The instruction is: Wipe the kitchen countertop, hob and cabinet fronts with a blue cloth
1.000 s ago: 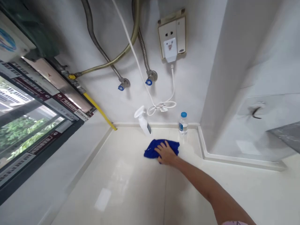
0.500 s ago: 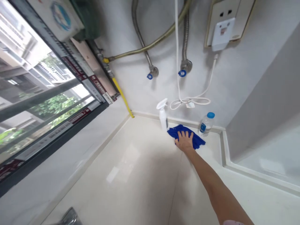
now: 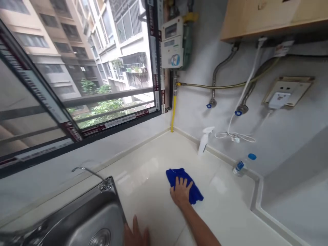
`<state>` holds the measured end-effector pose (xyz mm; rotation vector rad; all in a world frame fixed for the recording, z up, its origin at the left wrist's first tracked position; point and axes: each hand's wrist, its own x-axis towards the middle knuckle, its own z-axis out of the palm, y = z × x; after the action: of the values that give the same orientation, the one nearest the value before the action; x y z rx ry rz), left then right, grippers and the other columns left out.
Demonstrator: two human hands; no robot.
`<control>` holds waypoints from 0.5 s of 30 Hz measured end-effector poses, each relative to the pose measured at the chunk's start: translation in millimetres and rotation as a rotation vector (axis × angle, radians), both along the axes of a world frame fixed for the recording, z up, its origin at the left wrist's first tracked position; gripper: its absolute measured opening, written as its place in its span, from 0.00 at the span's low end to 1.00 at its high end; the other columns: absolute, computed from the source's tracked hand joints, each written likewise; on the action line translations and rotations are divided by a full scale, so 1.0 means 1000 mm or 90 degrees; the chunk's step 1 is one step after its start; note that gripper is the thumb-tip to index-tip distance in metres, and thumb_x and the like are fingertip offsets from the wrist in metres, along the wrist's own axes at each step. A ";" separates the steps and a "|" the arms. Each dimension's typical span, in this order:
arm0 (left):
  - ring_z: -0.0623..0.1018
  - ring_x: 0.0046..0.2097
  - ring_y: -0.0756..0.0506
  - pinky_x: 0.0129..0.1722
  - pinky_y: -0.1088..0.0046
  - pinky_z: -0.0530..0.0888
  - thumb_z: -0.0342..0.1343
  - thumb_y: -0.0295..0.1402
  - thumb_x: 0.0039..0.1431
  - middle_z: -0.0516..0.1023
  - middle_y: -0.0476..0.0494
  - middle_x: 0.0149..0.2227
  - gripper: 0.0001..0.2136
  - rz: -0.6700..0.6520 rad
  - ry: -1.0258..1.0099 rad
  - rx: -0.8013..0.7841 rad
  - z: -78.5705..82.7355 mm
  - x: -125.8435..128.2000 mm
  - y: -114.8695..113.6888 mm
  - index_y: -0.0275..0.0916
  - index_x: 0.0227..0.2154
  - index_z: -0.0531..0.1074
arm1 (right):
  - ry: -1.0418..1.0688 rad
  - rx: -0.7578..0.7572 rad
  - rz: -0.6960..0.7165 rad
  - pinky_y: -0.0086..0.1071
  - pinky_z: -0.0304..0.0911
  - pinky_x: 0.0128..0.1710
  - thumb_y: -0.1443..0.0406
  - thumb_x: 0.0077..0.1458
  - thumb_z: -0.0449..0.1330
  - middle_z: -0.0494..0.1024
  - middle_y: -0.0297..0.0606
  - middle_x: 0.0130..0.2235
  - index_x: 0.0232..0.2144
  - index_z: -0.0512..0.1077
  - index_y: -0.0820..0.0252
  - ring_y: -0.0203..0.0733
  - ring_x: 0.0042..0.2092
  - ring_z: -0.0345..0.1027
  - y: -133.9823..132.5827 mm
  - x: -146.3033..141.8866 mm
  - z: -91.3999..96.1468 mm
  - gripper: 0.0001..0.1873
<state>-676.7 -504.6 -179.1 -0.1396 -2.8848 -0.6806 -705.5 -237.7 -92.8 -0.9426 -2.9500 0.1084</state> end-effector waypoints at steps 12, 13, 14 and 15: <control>0.60 0.70 0.37 0.70 0.52 0.61 0.48 0.46 0.61 0.63 0.34 0.67 0.28 -0.084 -0.147 0.181 0.024 0.058 -0.117 0.39 0.60 0.70 | -0.053 -0.214 0.451 0.63 0.20 0.70 0.52 0.63 0.52 0.65 0.47 0.67 0.69 0.60 0.54 0.65 0.70 0.49 -0.157 0.081 0.014 0.34; 0.62 0.69 0.36 0.69 0.51 0.63 0.46 0.45 0.62 0.65 0.33 0.66 0.26 -0.065 -0.107 0.163 0.019 0.067 -0.138 0.38 0.58 0.72 | -0.062 -0.234 0.476 0.63 0.21 0.70 0.53 0.63 0.52 0.66 0.46 0.66 0.68 0.61 0.53 0.64 0.70 0.49 -0.157 0.093 0.015 0.33; 0.64 0.68 0.36 0.68 0.50 0.64 0.44 0.44 0.63 0.66 0.33 0.65 0.25 -0.047 -0.064 0.136 0.013 0.075 -0.161 0.38 0.56 0.74 | -0.073 -0.253 0.502 0.63 0.21 0.70 0.53 0.63 0.52 0.66 0.46 0.66 0.68 0.62 0.52 0.64 0.70 0.49 -0.155 0.104 0.017 0.33; 0.67 0.67 0.36 0.66 0.50 0.67 0.41 0.44 0.64 0.69 0.33 0.63 0.26 -0.031 -0.023 0.104 0.008 0.083 -0.183 0.38 0.53 0.76 | -0.085 -0.268 0.528 0.64 0.22 0.70 0.54 0.62 0.53 0.67 0.45 0.65 0.67 0.63 0.51 0.64 0.70 0.49 -0.152 0.114 0.017 0.32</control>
<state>-593.3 -687.4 -170.6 -0.1787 -2.8525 -0.9328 -591.4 -389.5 -75.4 0.3489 -3.2801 0.7247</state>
